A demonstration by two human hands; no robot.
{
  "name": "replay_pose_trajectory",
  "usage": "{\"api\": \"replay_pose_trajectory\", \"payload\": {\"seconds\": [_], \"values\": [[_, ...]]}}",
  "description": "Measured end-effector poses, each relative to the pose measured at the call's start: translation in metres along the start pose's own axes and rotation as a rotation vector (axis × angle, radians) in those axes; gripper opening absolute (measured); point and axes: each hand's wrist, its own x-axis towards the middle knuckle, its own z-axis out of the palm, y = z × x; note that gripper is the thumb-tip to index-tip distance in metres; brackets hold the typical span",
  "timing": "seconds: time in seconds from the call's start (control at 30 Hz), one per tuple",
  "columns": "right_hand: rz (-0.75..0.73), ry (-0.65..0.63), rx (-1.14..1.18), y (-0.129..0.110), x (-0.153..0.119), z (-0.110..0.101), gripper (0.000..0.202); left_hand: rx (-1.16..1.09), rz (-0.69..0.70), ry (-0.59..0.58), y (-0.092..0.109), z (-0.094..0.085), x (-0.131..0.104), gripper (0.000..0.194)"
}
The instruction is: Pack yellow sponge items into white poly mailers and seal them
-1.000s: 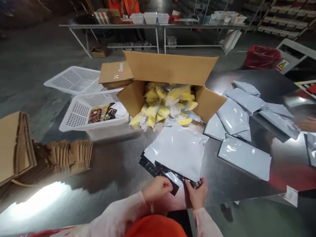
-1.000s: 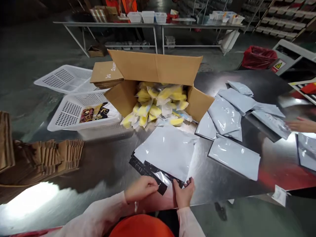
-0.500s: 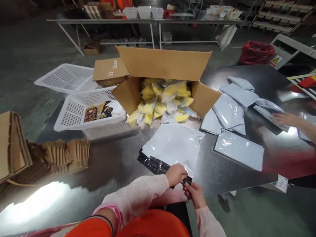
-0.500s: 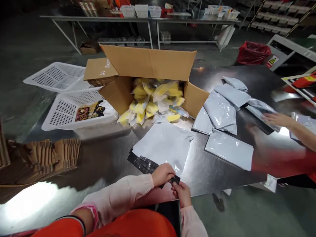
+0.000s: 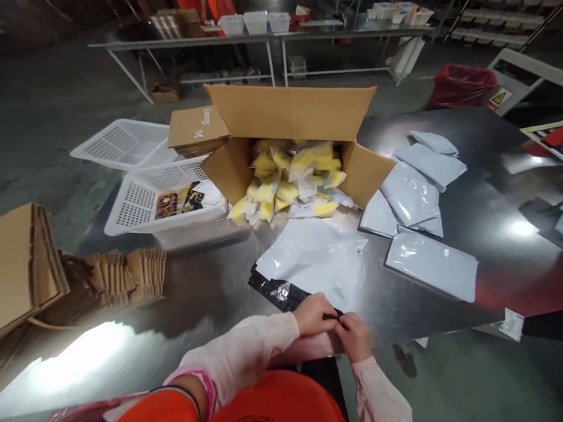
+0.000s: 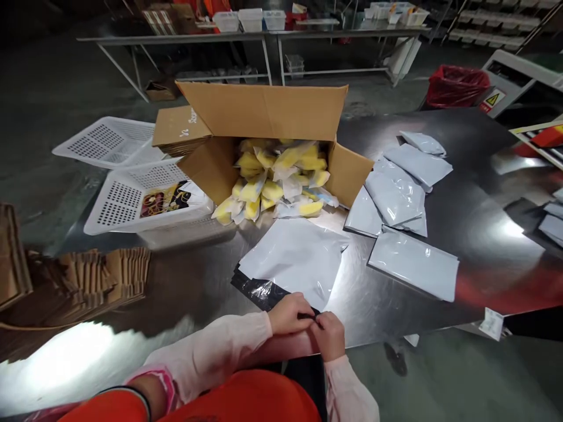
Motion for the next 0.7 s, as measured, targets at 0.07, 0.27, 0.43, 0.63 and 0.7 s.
{"api": "replay_pose_trajectory", "payload": {"seconds": [0.07,0.27,0.43,0.63,0.7], "values": [[-0.047,0.015,-0.056,-0.003,0.005,0.0,0.038,0.034,-0.013,0.011,0.0,-0.002,0.0,0.013],[-0.008,-0.018,-0.148,-0.004,0.01,0.004,0.037,-0.002,-0.032,0.083,0.001,-0.005,-0.002,0.014],[0.052,-0.021,-0.175,-0.005,0.013,0.012,0.039,-0.071,-0.078,0.075,0.004,-0.007,-0.002,0.015],[0.169,-0.122,-0.077,-0.002,0.007,-0.001,0.049,-0.287,-0.233,0.232,-0.005,-0.003,-0.005,0.015],[0.163,-0.136,-0.077,0.006,0.01,-0.014,0.042,-0.377,-0.266,0.302,-0.006,-0.001,-0.008,0.015]]}}
